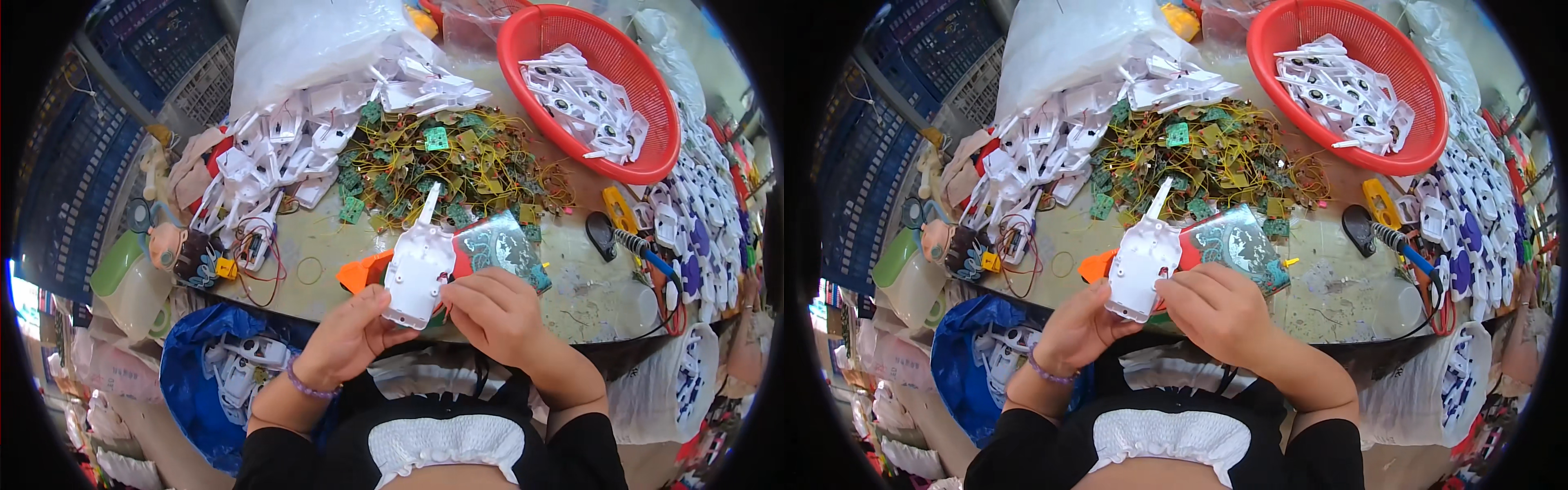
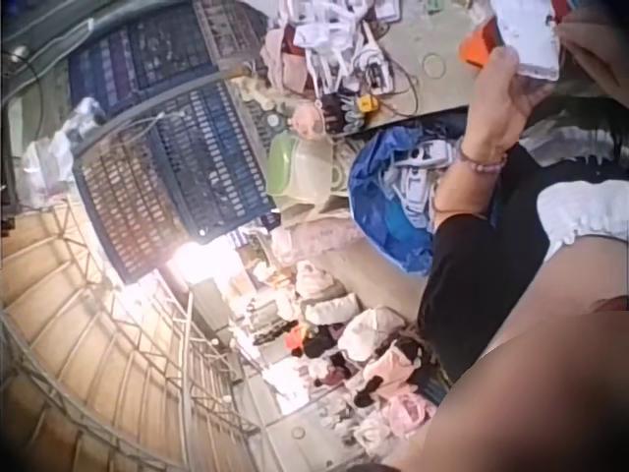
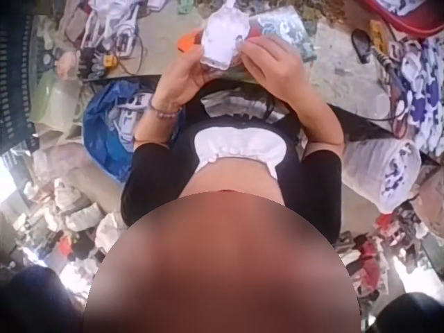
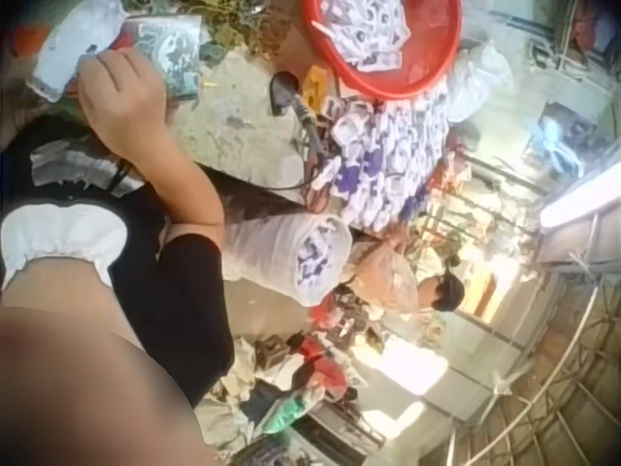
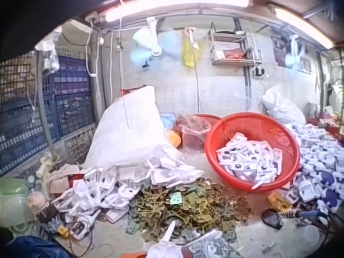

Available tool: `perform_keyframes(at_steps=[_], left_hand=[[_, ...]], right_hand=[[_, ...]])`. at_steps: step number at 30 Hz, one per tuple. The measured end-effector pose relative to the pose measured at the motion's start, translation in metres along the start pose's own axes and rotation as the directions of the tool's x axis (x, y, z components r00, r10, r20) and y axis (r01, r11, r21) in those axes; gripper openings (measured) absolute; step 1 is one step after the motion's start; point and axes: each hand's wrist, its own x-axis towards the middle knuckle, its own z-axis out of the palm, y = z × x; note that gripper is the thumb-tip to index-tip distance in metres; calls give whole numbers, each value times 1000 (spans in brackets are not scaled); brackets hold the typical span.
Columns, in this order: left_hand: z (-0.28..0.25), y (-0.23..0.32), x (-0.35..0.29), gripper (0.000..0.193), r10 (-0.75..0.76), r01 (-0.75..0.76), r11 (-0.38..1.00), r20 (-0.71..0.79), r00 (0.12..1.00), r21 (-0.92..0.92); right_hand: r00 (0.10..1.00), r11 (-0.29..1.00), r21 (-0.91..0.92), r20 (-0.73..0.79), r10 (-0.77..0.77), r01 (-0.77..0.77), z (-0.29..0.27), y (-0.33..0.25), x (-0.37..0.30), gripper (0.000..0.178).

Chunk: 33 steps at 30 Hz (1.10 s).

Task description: The person solders small circuit boards and wires inside plastic device components using a soldering iron.

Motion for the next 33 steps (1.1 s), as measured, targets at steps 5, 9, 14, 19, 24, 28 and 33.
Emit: perform_keyframes(at_steps=[5,9,14,19,24,28,33], left_hand=[[-3,-10,-14,57,-171,173,985,89,981,-16],[-22,2,-38,69,-335,265,896,149,930,357],[-35,26,-32,48,-190,108,876,131,973,469],[-9,64,-2,40,57,-169,625,171,984,762],[-7,99,95,37,437,-439,51,375,817,897],[0,112,159,30,489,-428,-404,586,646,809],[19,113,190,41,437,-198,-504,446,781,841]], right_hand=[[988,993,-36,101,114,-111,1,3,-5,26],[981,993,-95,171,92,-76,-5,0,-5,24],[971,984,-168,224,90,-53,6,2,-10,19],[954,962,-269,272,122,-46,8,-11,-11,19],[949,949,-292,246,195,-119,7,-19,-11,26],[945,982,-145,288,156,-117,-3,-26,-14,34],[957,984,-84,232,175,-160,-8,-26,-28,37]])
